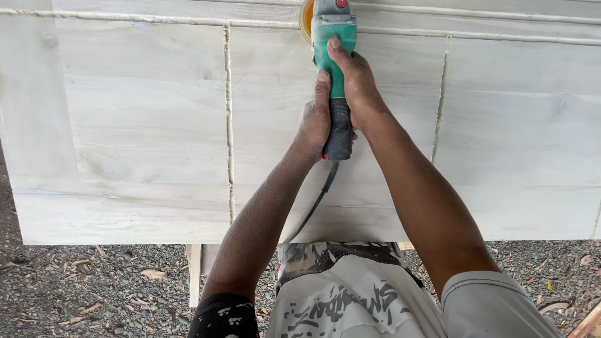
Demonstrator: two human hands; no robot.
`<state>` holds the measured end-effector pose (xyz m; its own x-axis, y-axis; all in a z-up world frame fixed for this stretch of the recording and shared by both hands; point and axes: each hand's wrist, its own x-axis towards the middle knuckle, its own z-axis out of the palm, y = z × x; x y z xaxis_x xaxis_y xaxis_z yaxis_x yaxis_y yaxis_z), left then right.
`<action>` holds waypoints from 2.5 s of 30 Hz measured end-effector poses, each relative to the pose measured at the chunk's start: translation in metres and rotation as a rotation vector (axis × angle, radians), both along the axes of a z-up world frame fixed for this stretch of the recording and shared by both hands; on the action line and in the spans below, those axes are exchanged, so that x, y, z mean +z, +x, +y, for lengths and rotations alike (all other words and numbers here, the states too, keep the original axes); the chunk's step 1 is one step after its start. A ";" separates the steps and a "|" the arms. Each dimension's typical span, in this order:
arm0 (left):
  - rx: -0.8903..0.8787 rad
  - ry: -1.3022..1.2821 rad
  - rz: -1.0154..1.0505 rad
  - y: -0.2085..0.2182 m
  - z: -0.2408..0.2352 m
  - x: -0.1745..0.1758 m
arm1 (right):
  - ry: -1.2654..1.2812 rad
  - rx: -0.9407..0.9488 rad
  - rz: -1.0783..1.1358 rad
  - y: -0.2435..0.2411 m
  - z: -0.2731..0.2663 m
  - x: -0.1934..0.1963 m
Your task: The person uses a handheld electric sander to smooth the surface of a large white wooden panel. They move the sander systematically across the flat face and along the grooved edges of the panel.
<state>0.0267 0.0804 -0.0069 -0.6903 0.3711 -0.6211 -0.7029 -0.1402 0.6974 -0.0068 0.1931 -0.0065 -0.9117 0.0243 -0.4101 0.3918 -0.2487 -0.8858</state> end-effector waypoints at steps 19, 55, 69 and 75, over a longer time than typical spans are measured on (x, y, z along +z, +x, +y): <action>-0.060 -0.016 0.014 0.007 0.011 -0.001 | -0.194 -0.138 -0.023 0.020 0.017 -0.003; -0.100 -0.222 0.304 0.226 0.029 0.010 | -0.165 0.121 0.036 0.180 0.059 0.023; 0.199 -1.049 0.258 0.521 -0.194 0.106 | -0.337 0.390 0.089 0.217 -0.067 0.104; 0.132 -1.508 0.547 0.553 -0.358 0.115 | -0.405 0.313 0.151 0.219 -0.181 0.123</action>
